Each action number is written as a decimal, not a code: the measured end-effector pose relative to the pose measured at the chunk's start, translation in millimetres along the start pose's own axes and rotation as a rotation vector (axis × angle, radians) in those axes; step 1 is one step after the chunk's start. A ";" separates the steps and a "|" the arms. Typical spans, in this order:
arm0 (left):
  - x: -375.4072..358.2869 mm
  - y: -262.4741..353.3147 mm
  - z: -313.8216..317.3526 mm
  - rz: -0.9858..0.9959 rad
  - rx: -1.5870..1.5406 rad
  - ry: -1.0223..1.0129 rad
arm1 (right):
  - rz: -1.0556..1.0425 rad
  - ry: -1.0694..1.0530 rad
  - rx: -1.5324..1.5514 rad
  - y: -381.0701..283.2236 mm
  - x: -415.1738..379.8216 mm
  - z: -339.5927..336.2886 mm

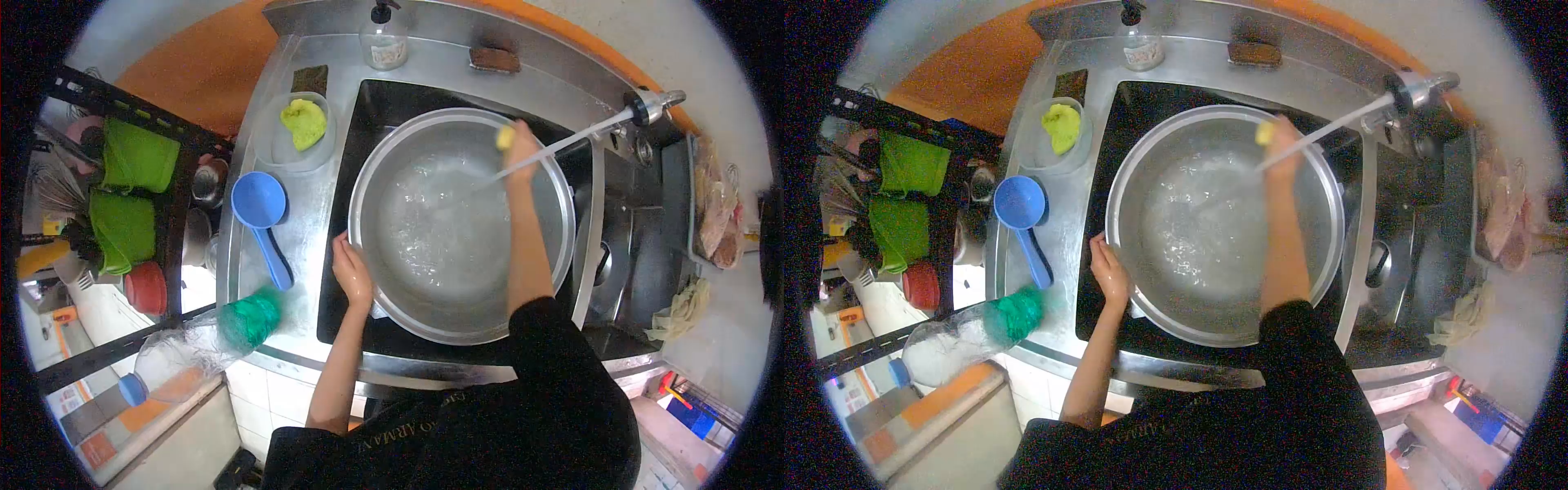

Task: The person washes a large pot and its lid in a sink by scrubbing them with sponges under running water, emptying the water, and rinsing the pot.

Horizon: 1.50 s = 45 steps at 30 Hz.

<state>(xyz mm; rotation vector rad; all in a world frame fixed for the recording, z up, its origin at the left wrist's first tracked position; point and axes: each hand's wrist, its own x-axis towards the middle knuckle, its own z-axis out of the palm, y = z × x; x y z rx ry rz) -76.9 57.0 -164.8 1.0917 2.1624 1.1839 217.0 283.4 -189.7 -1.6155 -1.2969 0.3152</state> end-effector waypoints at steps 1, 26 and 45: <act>-0.6 -0.3 -0.2 -0.001 0.009 -0.002 | -0.266 -0.070 -0.172 -3.5 -0.2 25.2; -2.4 15.0 -3.6 -0.018 0.136 -0.026 | 1.021 -0.442 1.237 -86.7 -17.9 -50.4; 4.5 8.9 0.5 0.027 0.102 -0.054 | 0.395 -0.518 0.352 -99.6 -293.0 135.6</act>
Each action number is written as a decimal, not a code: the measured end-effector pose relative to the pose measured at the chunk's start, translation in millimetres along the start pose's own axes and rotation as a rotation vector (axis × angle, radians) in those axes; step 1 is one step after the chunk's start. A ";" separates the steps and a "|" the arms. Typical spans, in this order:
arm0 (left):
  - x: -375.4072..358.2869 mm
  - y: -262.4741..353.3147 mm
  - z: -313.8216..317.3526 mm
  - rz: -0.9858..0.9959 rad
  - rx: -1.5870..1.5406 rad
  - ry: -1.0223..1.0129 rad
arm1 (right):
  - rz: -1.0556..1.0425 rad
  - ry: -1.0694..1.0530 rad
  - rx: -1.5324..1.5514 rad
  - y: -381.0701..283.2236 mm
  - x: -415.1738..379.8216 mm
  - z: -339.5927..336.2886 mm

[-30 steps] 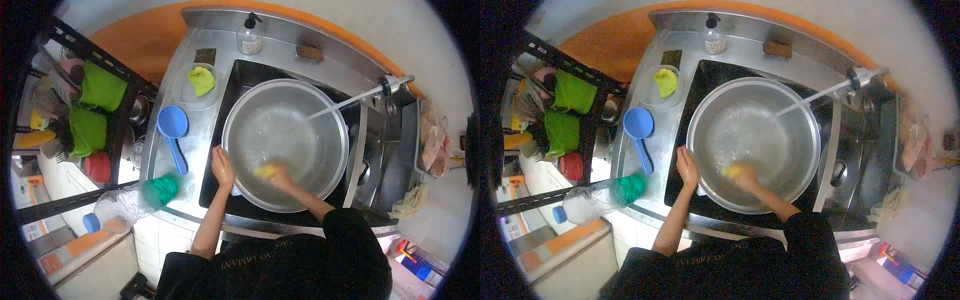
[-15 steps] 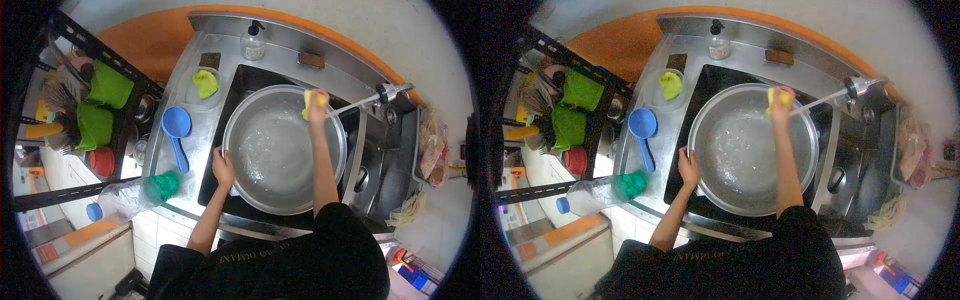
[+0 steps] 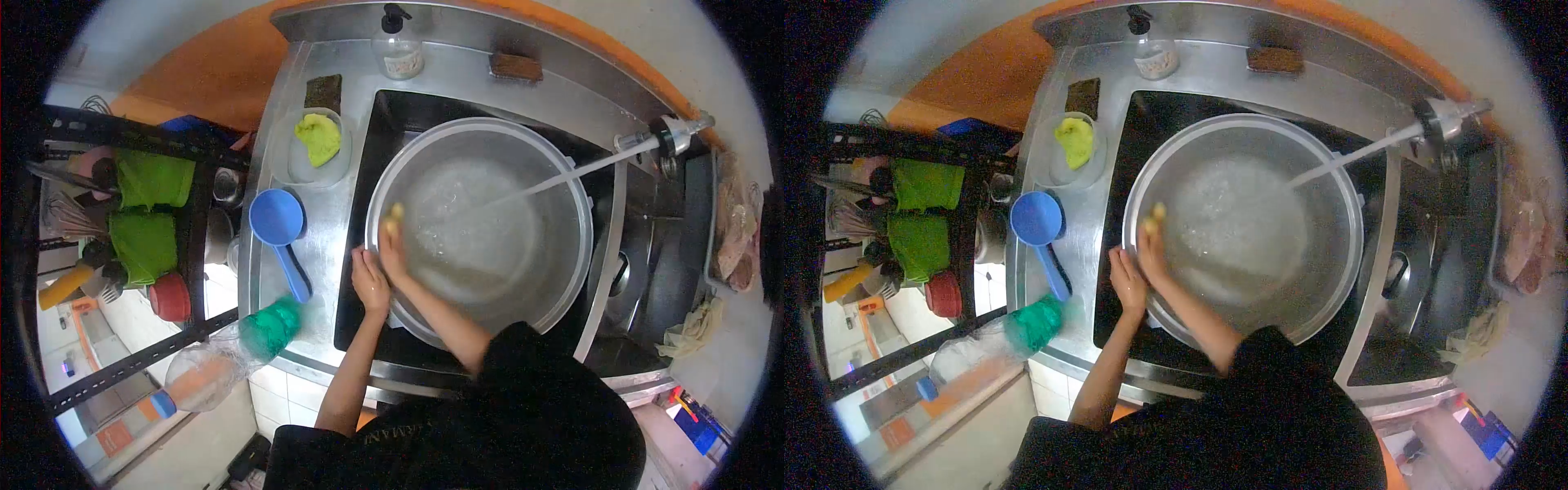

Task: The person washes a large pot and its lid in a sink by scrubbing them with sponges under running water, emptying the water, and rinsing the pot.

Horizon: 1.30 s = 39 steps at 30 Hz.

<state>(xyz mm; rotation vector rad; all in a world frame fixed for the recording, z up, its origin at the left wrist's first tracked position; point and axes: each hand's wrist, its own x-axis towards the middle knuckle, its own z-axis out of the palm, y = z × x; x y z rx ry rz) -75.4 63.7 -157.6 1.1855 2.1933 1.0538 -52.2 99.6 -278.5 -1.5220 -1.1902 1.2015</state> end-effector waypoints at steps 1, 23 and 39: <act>0.2 -0.5 1.3 0.015 0.031 0.009 | 0.075 -0.236 0.084 -15.0 -37.4 -41.9; -1.4 -0.5 1.5 -0.051 0.004 -0.052 | -0.144 -0.309 -0.169 -4.7 -16.8 -30.7; -3.7 4.0 0.5 -0.041 0.089 -0.036 | -0.481 -0.396 -1.288 74.7 190.6 -317.1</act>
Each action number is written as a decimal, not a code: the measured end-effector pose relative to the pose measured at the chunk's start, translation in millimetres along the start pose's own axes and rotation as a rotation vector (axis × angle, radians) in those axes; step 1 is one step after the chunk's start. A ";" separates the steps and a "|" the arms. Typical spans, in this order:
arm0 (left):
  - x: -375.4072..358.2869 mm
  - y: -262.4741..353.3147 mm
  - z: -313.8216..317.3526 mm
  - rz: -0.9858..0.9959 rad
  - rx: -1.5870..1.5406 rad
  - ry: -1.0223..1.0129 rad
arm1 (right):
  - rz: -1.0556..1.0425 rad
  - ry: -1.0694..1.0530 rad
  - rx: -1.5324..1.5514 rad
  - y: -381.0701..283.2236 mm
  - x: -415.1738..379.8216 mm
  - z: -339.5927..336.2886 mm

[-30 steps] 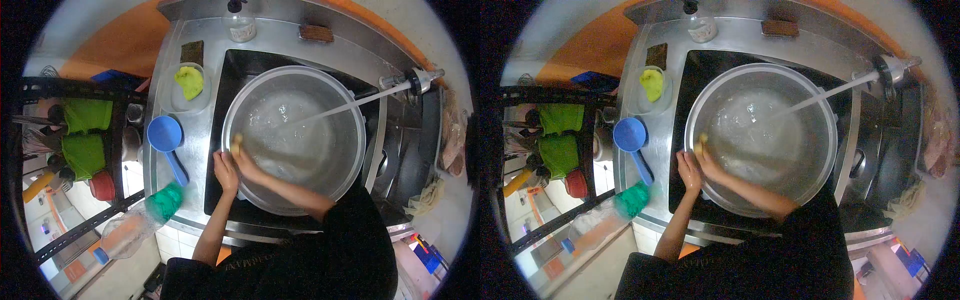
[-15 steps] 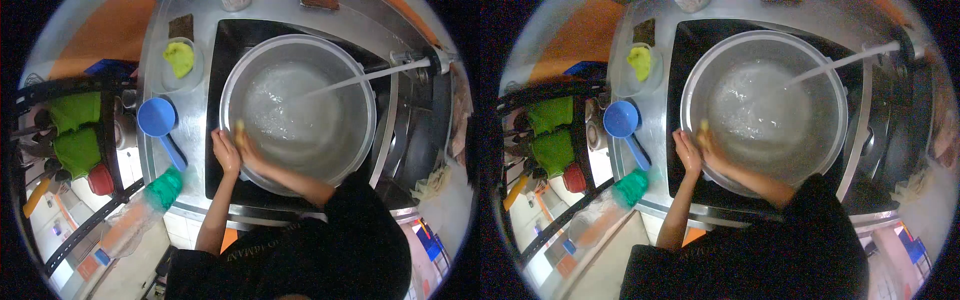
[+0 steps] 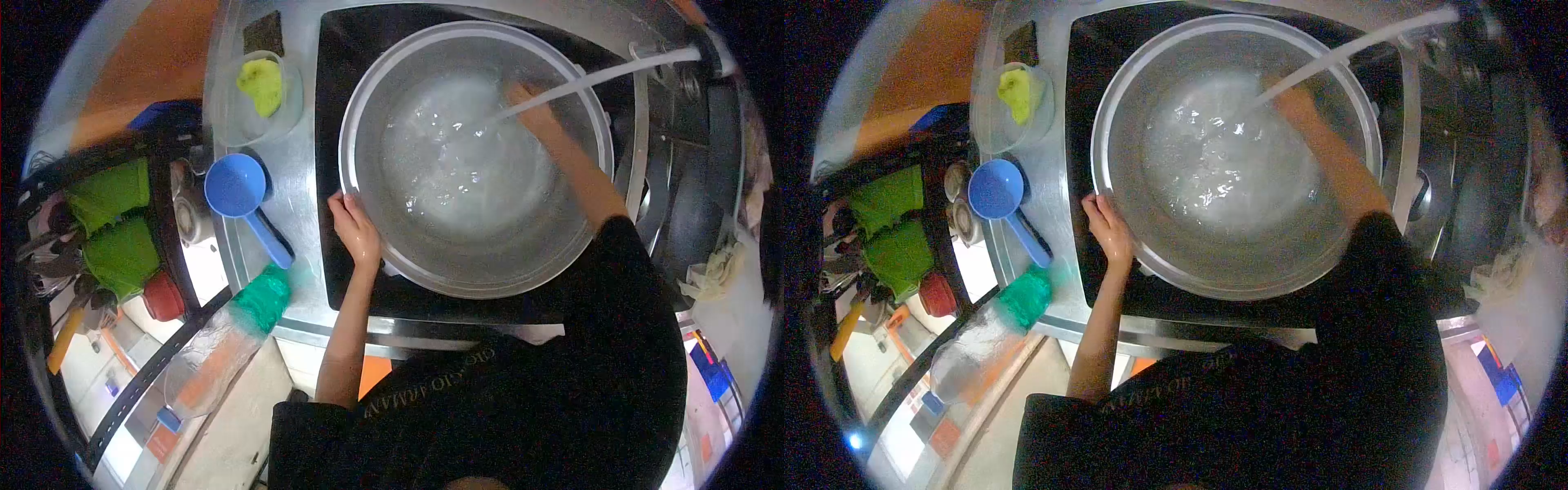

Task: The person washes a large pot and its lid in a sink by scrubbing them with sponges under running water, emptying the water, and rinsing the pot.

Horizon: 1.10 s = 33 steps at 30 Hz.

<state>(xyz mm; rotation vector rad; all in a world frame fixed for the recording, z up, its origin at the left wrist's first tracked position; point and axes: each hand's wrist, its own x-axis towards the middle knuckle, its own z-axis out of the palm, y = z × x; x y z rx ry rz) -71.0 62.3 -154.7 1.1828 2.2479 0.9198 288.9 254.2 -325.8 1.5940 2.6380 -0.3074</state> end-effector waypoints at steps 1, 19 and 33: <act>0.9 -1.5 0.9 0.011 -0.018 -0.005 | -0.099 0.090 -0.018 -14.9 19.6 -17.3; 3.1 -4.0 2.9 -0.029 -0.060 0.004 | 0.921 0.285 2.320 -157.7 -30.2 -66.8; 1.9 -0.4 -0.2 -0.041 -0.092 0.006 | 0.082 -0.101 -0.007 3.2 -50.7 -113.5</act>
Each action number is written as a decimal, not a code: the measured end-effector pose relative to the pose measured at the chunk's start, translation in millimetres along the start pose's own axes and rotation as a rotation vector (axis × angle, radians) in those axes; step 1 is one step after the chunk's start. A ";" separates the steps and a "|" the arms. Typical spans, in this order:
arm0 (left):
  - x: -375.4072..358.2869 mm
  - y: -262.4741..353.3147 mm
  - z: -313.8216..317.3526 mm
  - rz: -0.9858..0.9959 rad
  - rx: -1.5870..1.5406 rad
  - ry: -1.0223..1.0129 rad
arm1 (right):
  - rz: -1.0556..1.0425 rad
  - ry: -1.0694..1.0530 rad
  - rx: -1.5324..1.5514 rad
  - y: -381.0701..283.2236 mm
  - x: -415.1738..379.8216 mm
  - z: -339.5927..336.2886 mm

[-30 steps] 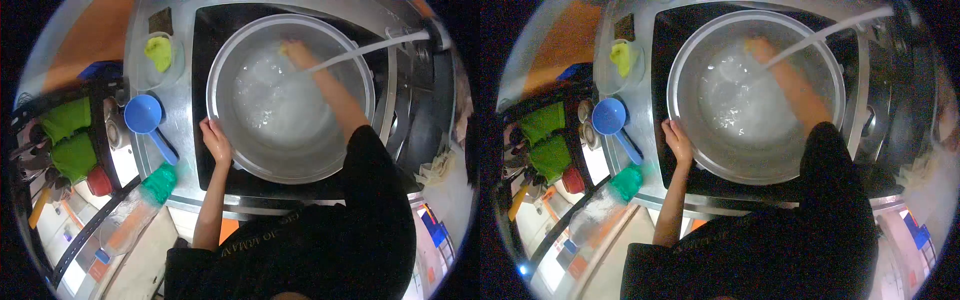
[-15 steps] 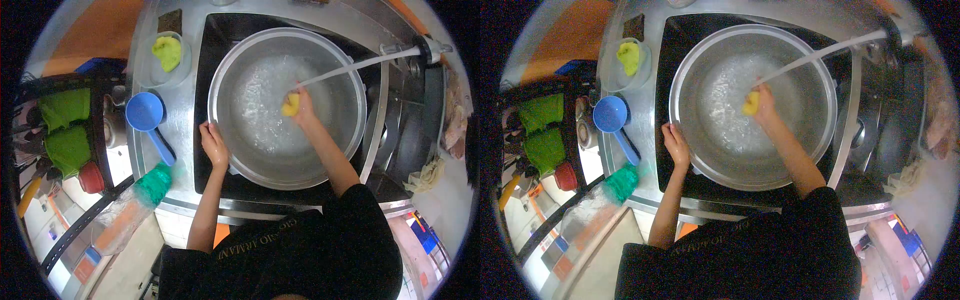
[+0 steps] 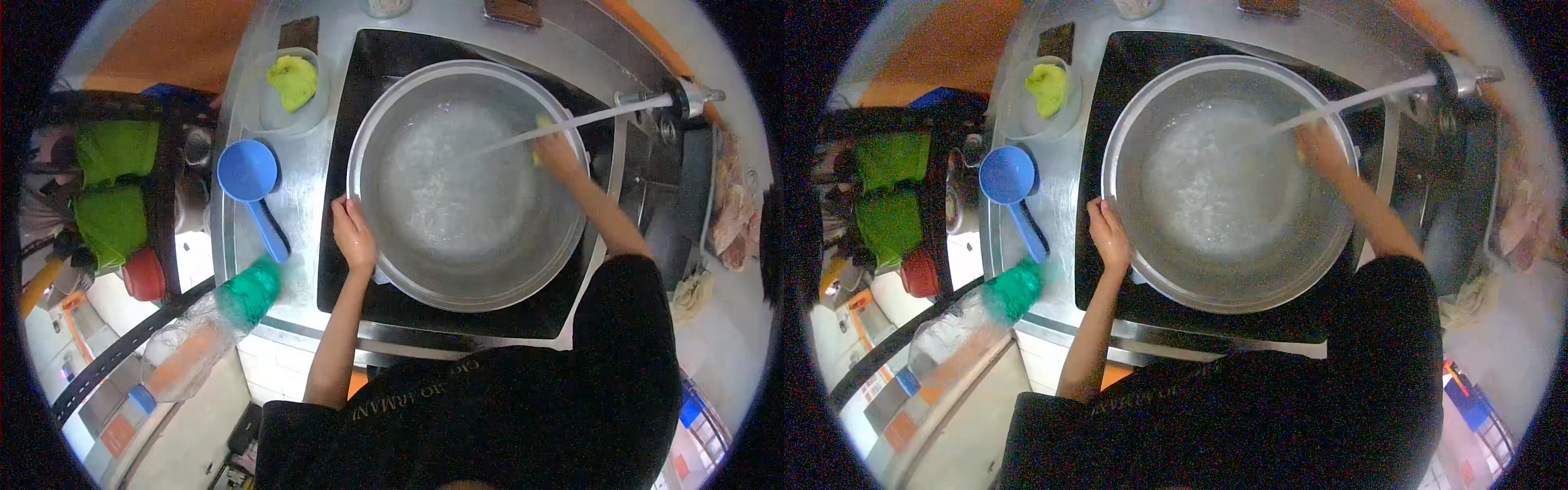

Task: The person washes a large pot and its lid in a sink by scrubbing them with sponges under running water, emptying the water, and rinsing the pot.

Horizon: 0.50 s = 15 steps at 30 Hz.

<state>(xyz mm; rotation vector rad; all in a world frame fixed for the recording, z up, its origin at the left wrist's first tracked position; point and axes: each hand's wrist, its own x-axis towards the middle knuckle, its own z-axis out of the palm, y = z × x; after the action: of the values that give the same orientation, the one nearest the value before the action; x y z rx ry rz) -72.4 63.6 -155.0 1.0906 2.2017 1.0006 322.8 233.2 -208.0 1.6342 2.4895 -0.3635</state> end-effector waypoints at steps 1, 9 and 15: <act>-0.6 0.7 -0.1 0.002 0.009 -0.003 | -0.107 -0.104 -0.301 9.5 -24.1 21.7; -0.8 -0.6 0.5 0.056 0.057 0.028 | -0.071 0.014 0.289 23.8 46.6 -11.4; 0.6 0.2 -1.6 0.048 0.068 0.032 | 0.199 -0.003 -0.445 -21.3 -68.6 -13.4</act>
<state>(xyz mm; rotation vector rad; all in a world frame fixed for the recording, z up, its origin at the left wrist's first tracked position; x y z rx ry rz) -73.7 63.6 -154.0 1.1709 2.2595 0.9763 330.9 168.2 -175.4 1.6568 2.1683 0.1993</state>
